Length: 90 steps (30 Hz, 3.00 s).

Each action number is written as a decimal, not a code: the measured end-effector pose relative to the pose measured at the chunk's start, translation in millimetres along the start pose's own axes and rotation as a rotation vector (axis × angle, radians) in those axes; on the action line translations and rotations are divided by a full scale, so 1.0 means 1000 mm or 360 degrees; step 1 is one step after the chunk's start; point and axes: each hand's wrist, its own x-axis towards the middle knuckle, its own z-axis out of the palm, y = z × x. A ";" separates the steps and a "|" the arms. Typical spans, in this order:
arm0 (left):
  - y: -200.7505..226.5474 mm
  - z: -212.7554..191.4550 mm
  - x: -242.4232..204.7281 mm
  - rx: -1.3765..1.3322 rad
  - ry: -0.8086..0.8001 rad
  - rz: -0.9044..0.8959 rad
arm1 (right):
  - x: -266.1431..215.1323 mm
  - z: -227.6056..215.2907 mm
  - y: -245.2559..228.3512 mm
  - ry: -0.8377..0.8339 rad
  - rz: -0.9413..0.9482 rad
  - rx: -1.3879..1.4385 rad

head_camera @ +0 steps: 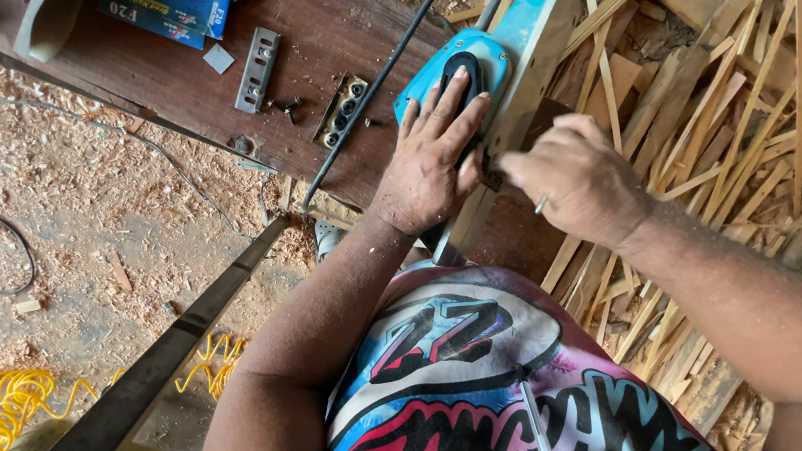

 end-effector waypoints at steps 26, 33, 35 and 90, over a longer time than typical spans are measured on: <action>-0.001 0.002 -0.002 0.0011 0.0020 -0.0006 | 0.002 0.023 0.014 -0.0279 0.0416 0.0325; 0.000 0.002 -0.002 0.0020 0.0031 0.0002 | -0.008 0.023 0.033 -0.0237 0.0928 0.0810; 0.000 0.002 -0.001 0.0016 0.0028 -0.0004 | -0.011 0.044 0.041 -0.0183 0.1180 0.1441; 0.000 0.002 -0.003 -0.0004 0.0027 -0.0005 | -0.028 0.042 0.036 0.0045 0.0865 0.1171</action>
